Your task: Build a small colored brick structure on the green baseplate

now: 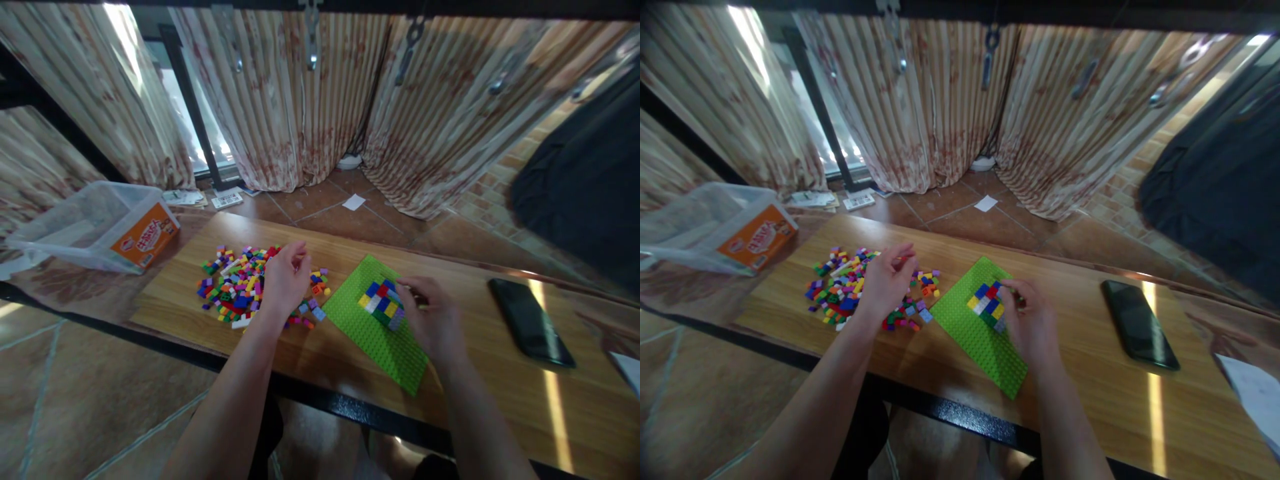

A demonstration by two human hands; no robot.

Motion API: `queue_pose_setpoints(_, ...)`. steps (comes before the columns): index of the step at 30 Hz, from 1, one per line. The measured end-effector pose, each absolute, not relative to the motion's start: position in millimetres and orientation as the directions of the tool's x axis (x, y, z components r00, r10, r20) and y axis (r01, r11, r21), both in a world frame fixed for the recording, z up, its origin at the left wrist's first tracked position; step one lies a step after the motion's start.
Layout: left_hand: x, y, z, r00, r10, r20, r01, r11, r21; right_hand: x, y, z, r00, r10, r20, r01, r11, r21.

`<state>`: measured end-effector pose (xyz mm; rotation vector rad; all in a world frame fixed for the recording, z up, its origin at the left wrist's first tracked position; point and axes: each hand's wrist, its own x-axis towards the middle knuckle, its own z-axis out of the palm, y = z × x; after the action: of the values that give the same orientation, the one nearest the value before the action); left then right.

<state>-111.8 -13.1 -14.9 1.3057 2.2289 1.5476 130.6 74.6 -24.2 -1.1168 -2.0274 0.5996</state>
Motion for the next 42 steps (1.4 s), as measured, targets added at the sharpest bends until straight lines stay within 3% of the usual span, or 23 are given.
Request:
queue_pose_setpoints(10,-119,-18,-15,-0.651,0.684,0.329,0.549,0.125,0.826,64,8,-39,-0.695,0.639,0.330,0.406,0.727,-0.553)
queue_pose_setpoints(18,-122,-20,-13,-0.637,0.699,0.325,0.570,0.143,0.809,49,4,-50,-0.722,0.624,0.298,0.440,0.747,-0.499)
queue_pose_setpoints(25,-118,-20,-13,-0.601,0.737,0.308,0.580,0.137,0.803,53,4,-41,-0.696,0.664,0.272,0.380,0.662,-0.646)
queue_pose_setpoints(29,-119,-19,-15,-0.587,0.746,0.314,0.575,0.112,0.810,64,11,-34,-0.672,0.694,0.260,0.407,0.638,-0.654)
queue_pose_setpoints(42,-168,-39,-4,-0.841,0.472,0.264,0.338,0.078,0.938,62,9,-38,-0.682,0.693,0.233,0.456,0.652,-0.605)
